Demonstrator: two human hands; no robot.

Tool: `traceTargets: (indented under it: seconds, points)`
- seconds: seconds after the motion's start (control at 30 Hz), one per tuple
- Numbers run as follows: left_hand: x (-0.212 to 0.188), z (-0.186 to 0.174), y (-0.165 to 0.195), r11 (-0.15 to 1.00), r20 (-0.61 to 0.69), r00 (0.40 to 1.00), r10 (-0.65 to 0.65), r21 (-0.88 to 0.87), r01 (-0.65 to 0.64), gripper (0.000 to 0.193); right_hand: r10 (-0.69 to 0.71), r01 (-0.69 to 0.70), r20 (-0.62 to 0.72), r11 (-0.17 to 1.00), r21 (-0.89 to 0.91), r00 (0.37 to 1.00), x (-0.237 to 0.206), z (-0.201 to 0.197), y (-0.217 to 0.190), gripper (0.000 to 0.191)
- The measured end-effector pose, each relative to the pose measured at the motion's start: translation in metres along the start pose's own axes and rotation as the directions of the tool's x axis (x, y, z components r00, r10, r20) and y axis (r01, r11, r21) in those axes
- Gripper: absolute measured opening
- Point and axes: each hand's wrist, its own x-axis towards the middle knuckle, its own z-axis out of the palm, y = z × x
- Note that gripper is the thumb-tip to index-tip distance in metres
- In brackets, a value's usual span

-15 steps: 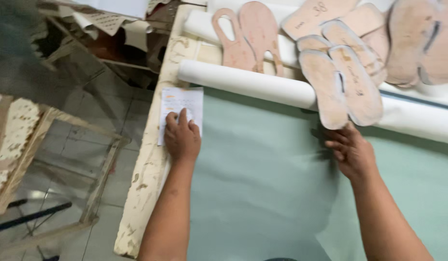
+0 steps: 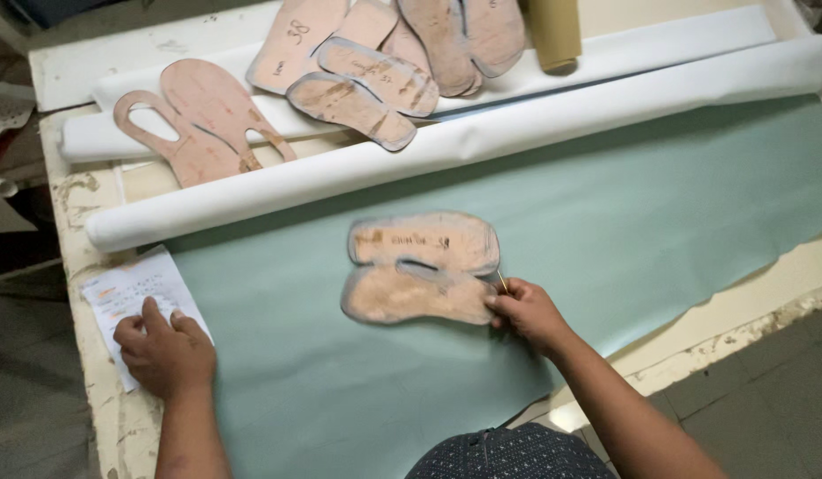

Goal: The person places cardboard shoe sole patterns onto a light green sheet and traces their outlines with a pencil. They repeat this process for multiple patterns, adjusting the sheet and patterns as needed.

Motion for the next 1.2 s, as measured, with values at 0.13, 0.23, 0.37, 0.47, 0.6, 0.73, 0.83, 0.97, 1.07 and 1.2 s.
traceTargets:
  seconds: [0.13, 0.23, 0.37, 0.47, 0.6, 0.73, 0.83, 0.97, 1.07, 1.2]
  points:
    - [-0.017, 0.001, 0.011, 0.997, -0.026, 0.997, 0.078, 0.025, -0.077, 0.051, 0.028, -0.029, -0.235, 1.0, 0.0, 0.972, -0.024, -0.057, 0.054, 0.025]
    - [-0.045, -0.008, 0.013, 0.985, -0.028, 0.985, 0.171, 0.009, -0.171, 0.058, -0.014, 0.005, -0.391, 1.0, -0.025, 0.92, -0.033, -0.08, 0.092, 0.027]
    - [-0.131, -0.003, 0.058, 0.945, -0.029, 0.954, 0.298, -0.133, -0.299, 0.06, -0.043, 0.075, -0.417, 0.995, 0.062, 0.908, -0.045, -0.107, 0.113, 0.035]
    - [-0.198, 0.006, 0.09, 0.941, 0.156, 0.932, 0.326, -0.142, -0.306, 0.056, -0.114, 0.142, -0.325, 0.988, 0.063, 0.939, -0.04, -0.108, 0.12, 0.047]
    - [-0.272, 0.019, 0.129, 0.929, 0.129, 0.924, 0.359, -0.144, -0.34, 0.064, -0.148, 0.127, -0.316, 0.988, -0.085, 0.937, -0.04, -0.115, 0.113, 0.053]
    - [-0.301, 0.029, 0.154, 0.907, 0.198, 0.885, 0.421, -0.087, -0.412, 0.077, -0.266, 0.138, -0.424, 0.941, -0.309, 0.866, -0.044, -0.146, 0.107, 0.053]
    - [-0.32, 0.035, 0.182, 0.919, 0.207, 0.895, 0.395, -0.1, -0.382, 0.08, -0.312, 0.1, -0.493, 0.907, -0.41, 0.812, -0.047, -0.196, 0.11, 0.052]
    - [-0.344, 0.045, 0.227, 0.949, 0.241, 0.919, 0.314, -0.086, -0.302, 0.081, -0.274, 0.095, -0.554, 0.939, -0.33, 0.786, -0.058, -0.277, 0.123, 0.053]
    - [-0.36, 0.055, 0.265, 0.976, 0.186, 0.958, 0.218, -0.038, -0.215, 0.083, -0.27, 0.151, -0.572, 0.957, -0.248, 0.775, -0.067, -0.335, 0.127, 0.047]
    - [-0.373, 0.055, 0.289, 0.99, 0.115, 0.984, 0.137, 0.014, -0.14, 0.077, -0.218, 0.168, -0.53, 0.976, -0.142, 0.82, -0.076, -0.398, 0.129, 0.032]
